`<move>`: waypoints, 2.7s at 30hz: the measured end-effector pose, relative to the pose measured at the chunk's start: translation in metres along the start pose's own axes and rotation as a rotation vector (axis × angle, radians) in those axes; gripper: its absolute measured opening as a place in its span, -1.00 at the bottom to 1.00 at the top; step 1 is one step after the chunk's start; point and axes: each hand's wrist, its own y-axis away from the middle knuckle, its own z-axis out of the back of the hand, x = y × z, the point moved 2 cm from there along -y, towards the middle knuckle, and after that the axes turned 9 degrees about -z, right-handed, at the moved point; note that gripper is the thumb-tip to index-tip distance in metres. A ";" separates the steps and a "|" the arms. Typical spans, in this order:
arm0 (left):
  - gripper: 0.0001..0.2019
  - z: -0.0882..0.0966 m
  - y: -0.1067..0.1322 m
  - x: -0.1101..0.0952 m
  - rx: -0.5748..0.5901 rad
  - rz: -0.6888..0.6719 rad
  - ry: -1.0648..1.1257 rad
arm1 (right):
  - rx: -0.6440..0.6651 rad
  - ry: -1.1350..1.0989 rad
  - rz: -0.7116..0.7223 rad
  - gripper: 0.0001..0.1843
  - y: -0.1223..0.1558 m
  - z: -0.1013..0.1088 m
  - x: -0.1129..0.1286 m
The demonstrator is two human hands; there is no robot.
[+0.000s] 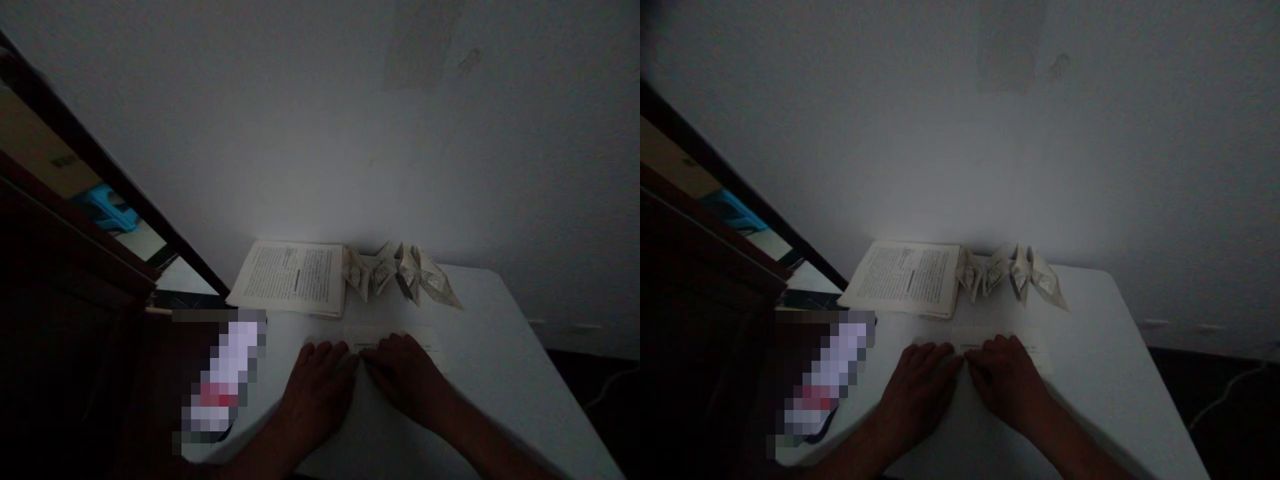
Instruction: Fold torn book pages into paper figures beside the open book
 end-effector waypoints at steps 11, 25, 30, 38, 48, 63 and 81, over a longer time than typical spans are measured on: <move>-0.67 -0.001 -0.001 0.000 -0.019 0.057 0.037 | 0.043 -0.035 -0.020 -0.68 0.000 0.001 -0.002; -0.60 0.002 0.000 0.003 0.019 -0.023 0.054 | 0.075 -0.040 -0.056 -0.68 -0.003 0.002 0.000; -0.68 0.002 -0.001 0.004 -0.032 0.122 0.016 | 0.071 -0.025 -0.045 -0.68 -0.004 0.002 0.000; -0.68 0.000 -0.001 0.005 -0.048 0.156 0.009 | 0.064 -0.040 -0.031 -0.71 -0.003 0.004 0.000; -0.69 0.005 -0.005 0.003 -0.073 0.114 0.009 | 0.078 -0.009 -0.029 -0.70 -0.004 0.005 0.001; -0.68 0.002 -0.005 0.005 -0.058 0.111 0.023 | 0.087 -0.021 -0.008 -0.71 -0.006 0.006 -0.001; -0.68 0.001 -0.007 0.005 -0.086 0.087 0.031 | 0.093 0.012 0.018 -0.72 -0.008 0.009 -0.001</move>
